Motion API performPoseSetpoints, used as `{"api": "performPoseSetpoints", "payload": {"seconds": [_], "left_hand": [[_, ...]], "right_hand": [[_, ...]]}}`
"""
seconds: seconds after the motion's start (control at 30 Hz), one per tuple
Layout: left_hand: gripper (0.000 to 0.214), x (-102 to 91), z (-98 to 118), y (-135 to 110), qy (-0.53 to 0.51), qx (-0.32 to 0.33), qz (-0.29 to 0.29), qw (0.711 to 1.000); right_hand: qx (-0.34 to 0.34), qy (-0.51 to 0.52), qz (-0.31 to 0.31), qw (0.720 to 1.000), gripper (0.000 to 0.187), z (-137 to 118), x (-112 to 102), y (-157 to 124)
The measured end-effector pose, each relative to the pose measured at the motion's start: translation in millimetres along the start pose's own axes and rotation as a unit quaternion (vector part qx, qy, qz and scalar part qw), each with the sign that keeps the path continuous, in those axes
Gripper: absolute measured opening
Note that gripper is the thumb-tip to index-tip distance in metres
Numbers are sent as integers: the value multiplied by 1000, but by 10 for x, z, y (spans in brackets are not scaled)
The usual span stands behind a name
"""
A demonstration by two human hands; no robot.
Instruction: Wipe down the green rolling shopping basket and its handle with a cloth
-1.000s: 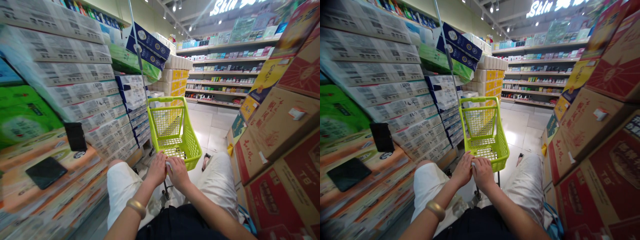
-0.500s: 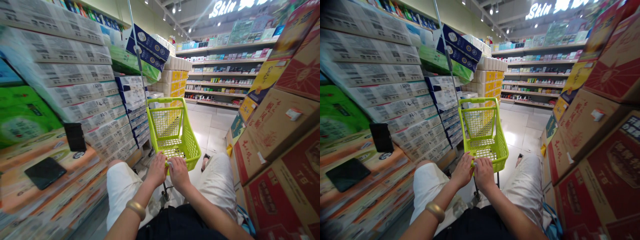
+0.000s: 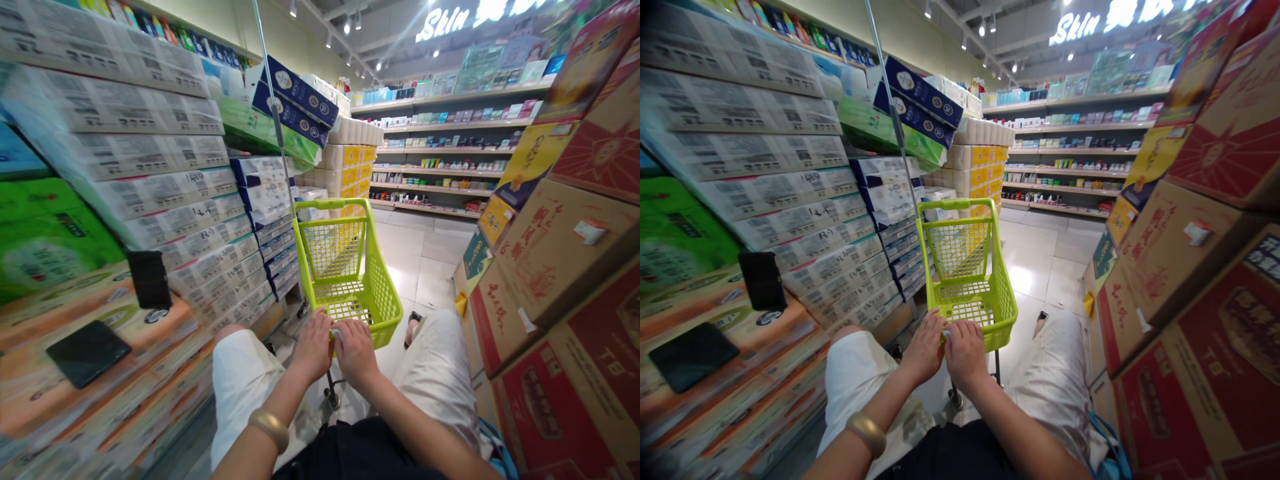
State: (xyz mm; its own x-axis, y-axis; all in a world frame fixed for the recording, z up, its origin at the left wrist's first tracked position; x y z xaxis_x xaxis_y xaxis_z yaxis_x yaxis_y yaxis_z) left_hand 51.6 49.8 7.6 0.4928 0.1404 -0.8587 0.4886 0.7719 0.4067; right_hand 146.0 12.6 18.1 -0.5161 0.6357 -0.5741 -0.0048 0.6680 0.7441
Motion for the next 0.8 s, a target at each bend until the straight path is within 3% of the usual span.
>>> {"api": "performPoseSetpoints", "payload": {"seconds": [0.13,0.3,0.4,0.53,0.6,0.7,0.8], "left_hand": [[27,-12,-9,-1,3,-1,-6,1000],[27,-11,15,8,-1,-15,-6,1000],[27,0,22,7,0,-17,-5,1000],[29,-7,6,-8,1,-13,-5,1000],[29,-19,-1,-16,-1,-13,-6,1000],[27,-27,-3,-22,-2,-17,-11,1000],[27,-16,5,-17,-3,-22,-14,1000]], "right_hand": [[-8,-3,-4,1000,18,118,-69,-21],[36,-45,71,996,20,520,-377,-87],[27,-37,76,996,24,394,-325,-88],[-34,1,22,999,34,40,-110,-66],[-42,5,6,999,34,32,-89,-65],[-25,0,22,999,31,279,-210,-77],[28,-22,77,996,27,579,-383,-90]]}}
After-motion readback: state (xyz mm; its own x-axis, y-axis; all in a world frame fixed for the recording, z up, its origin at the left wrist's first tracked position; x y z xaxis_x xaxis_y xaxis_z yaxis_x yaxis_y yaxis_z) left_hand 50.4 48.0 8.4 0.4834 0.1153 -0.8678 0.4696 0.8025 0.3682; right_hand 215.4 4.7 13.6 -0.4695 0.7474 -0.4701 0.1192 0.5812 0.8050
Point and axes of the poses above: each hand's wrist, its own y-axis towards the middle knuckle, its own x-axis out of the palm, z = x × y, the point moved 7 cm from there along y, towards the middle knuckle, and after that the axes turned 5 degrees about z, right-handed, at the moved point
